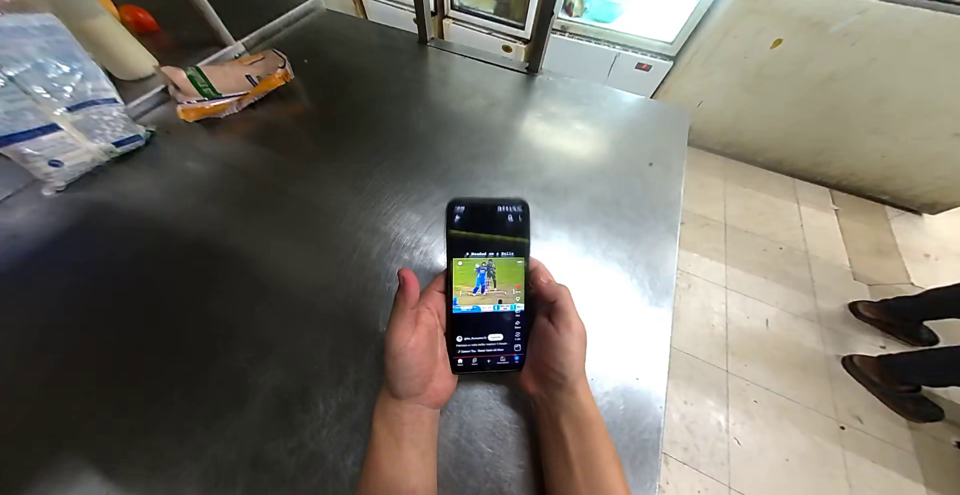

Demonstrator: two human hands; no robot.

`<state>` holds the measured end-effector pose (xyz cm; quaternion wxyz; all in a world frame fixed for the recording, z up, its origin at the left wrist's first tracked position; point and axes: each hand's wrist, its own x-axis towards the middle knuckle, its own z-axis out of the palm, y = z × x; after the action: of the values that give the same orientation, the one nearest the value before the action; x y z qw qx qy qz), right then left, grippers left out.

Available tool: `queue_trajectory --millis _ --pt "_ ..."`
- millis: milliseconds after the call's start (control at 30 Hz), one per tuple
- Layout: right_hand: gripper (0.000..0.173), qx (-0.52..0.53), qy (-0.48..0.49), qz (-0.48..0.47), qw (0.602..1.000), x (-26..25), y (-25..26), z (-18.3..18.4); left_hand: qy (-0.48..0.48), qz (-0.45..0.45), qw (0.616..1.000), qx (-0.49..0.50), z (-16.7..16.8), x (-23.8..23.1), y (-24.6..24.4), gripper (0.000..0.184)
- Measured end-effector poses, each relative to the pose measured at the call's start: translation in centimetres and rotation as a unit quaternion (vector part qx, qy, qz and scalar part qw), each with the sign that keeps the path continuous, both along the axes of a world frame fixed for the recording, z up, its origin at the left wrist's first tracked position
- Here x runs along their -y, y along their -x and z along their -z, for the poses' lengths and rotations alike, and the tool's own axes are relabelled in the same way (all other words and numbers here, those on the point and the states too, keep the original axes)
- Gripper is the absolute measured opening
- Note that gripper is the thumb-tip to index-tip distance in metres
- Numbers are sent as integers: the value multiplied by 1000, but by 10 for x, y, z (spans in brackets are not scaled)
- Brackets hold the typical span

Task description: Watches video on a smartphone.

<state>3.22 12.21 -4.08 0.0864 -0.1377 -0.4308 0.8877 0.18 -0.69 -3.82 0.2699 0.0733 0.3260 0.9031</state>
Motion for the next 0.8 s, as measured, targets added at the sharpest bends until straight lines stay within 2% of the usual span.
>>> queue_trajectory --millis 800 --pt "47 -2 -5 0 1000 0 0 0 4 -5 1000 3 -1 0 -1 88"
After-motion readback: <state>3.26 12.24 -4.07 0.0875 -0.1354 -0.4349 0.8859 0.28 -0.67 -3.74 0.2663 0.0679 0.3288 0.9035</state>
